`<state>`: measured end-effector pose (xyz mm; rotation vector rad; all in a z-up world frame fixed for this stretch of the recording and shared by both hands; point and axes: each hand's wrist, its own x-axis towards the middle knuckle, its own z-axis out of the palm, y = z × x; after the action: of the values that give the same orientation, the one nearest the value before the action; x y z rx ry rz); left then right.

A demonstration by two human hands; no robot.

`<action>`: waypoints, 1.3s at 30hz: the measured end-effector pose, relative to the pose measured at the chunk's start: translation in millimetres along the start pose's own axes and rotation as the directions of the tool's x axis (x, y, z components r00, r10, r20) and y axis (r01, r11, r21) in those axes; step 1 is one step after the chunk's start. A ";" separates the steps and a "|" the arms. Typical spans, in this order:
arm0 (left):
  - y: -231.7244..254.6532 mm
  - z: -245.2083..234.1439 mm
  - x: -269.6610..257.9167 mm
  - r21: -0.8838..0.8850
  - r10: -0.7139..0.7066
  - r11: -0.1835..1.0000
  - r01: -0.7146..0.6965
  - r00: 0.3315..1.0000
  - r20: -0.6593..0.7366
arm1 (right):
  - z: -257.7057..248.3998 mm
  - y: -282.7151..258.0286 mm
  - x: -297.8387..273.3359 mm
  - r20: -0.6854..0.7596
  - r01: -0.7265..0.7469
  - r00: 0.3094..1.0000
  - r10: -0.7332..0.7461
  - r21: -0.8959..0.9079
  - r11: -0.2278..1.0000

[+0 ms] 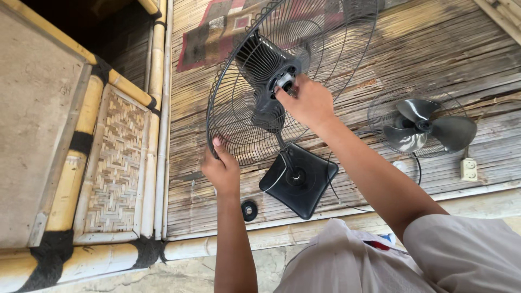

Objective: The person unplugs a standing fan and uses a screwdriver to loosen screws on the front grille. They remove the front grille, unscrew the fan blade nut, and take off the blade and rear grille, leaving the motor housing exposed.

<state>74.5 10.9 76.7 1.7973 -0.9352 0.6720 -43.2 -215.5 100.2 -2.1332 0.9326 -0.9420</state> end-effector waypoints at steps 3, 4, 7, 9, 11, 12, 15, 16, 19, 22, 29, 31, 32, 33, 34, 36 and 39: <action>-0.3 0.9 -2.6 0.011 -0.044 0.999 0.044 0.999 -0.005 | -1.2 4.5 4.3 0.127 -0.117 0.986 0.105 0.083 0.990; -1.2 0.9 -3.1 0.038 -0.069 0.997 0.069 0.998 -0.003 | -0.8 5.2 6.9 0.141 -0.113 0.985 0.096 0.116 0.987; -3.1 0.8 -3.3 0.043 -0.048 0.998 0.049 0.999 -0.025 | 2.1 7.0 12.6 0.170 -0.093 0.984 0.060 0.194 0.977; -4.2 0.7 -3.6 0.028 -0.033 0.999 0.034 0.999 -0.037 | 4.8 6.4 16.0 0.167 -0.060 0.986 0.024 0.216 0.975; -5.7 1.7 -2.0 0.016 -0.044 0.999 0.045 0.998 -0.043 | 3.9 6.7 20.7 0.213 -0.052 0.977 0.003 0.225 0.973; -6.2 2.0 -1.8 0.049 -0.053 0.997 0.055 0.998 -0.043 | 3.5 6.7 24.1 0.234 -0.045 0.972 -0.011 0.231 0.972; -7.2 2.3 -2.9 0.111 -0.064 0.991 0.069 0.997 -0.050 | 3.4 8.8 30.6 0.243 -0.041 0.970 -0.015 0.224 0.974; -6.9 3.0 -3.2 0.107 -0.054 0.993 0.059 0.997 -0.054 | 3.5 9.7 30.7 0.234 -0.012 0.972 -0.038 0.212 0.977; -4.7 0.0 -3.5 0.100 -0.113 0.988 0.118 0.992 -0.049 | 1.3 8.4 30.2 0.213 0.054 0.973 -0.084 0.142 0.988; 0.7 -4.2 -4.1 0.056 -0.189 0.980 0.190 0.982 -0.029 | -3.4 4.6 25.7 0.196 0.081 0.977 -0.084 0.025 0.996; -4.7 1.3 0.8 0.117 -0.081 0.990 0.085 0.996 -0.036 | -12.9 -2.0 27.0 0.031 0.268 0.963 -0.266 -0.112 0.957; -7.4 1.9 1.6 0.071 -0.082 0.994 0.085 0.996 -0.042 | -20.0 -5.8 34.2 0.091 0.323 0.946 -0.311 -0.180 0.929; -8.2 1.4 0.7 0.049 -0.085 0.995 0.088 0.995 -0.044 | -24.9 -6.9 38.8 0.182 0.331 0.938 -0.295 -0.221 0.917; -9.2 2.1 0.9 0.076 -0.093 0.992 0.096 0.995 -0.038 | -28.7 -8.4 42.5 0.271 0.342 0.924 -0.272 -0.260 0.903; -10.3 2.8 2.0 0.106 -0.102 0.989 0.105 0.994 -0.033 | -30.4 -10.2 44.0 0.300 0.359 0.913 -0.275 -0.273 0.893; -10.8 3.7 3.3 0.106 -0.097 0.989 0.100 0.995 -0.034 | -31.6 -11.5 46.5 0.356 0.394 0.891 -0.282 -0.297 0.870; -7.6 9.3 2.6 0.048 -0.068 0.996 0.071 0.996 -0.055 | -31.1 -4.9 50.8 0.338 0.456 0.871 -0.357 -0.285 0.843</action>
<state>82.7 3.4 71.3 1.8389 -0.8231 0.7011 -41.0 -260.6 139.3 -2.7687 0.5391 -0.6741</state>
